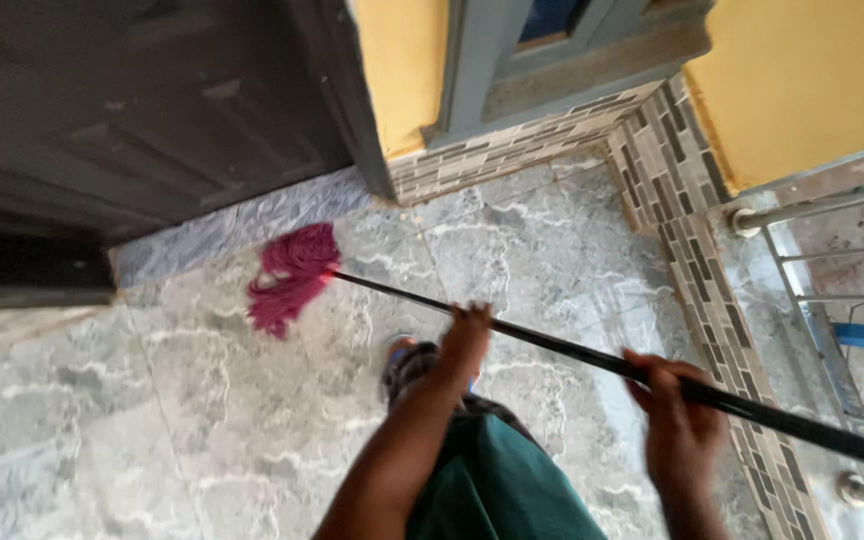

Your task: The person mops a tiled floor using a mop, moving it across the surface and around a balcony area.

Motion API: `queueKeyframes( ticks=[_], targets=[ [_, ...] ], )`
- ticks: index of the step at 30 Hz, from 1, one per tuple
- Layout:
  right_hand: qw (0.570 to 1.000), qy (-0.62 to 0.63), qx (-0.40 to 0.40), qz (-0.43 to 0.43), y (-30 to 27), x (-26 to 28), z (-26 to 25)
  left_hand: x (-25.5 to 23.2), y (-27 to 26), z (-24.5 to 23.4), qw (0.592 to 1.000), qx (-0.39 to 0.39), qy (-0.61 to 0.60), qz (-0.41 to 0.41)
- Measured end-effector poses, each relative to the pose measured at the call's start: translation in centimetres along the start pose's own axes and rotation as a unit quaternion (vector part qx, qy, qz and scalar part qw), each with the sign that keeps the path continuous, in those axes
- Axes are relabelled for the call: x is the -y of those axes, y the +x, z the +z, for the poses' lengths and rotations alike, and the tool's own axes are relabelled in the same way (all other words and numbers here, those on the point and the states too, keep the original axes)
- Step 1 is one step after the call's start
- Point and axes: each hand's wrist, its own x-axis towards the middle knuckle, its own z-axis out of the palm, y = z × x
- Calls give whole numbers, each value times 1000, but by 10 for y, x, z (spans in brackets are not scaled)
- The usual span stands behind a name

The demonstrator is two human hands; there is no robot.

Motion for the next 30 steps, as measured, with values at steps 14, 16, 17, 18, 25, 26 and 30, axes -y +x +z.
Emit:
queueKeyframes(
  ticks=[14,16,17,18,25,26,30],
  targets=[
    [973,-96,-89,-187,66,27,-143,-122,146,-87,969,4,-234,81],
    [976,-112,-78,-173,93,37,-121,-108,155,-80,971,-19,-226,76],
    [976,-117,-74,-167,109,41,-106,-99,158,-75,973,-39,-218,68],
    [980,-110,-70,-149,121,43,-91,-90,158,-69,979,-19,-192,67],
    [996,-30,-39,-81,141,15,8,10,119,-31,975,29,-219,13],
    [996,-37,-54,-60,139,11,15,18,115,-28,975,29,-219,15],
    [994,21,-107,-31,127,1,8,10,113,-25,991,55,-104,64]
  ],
)
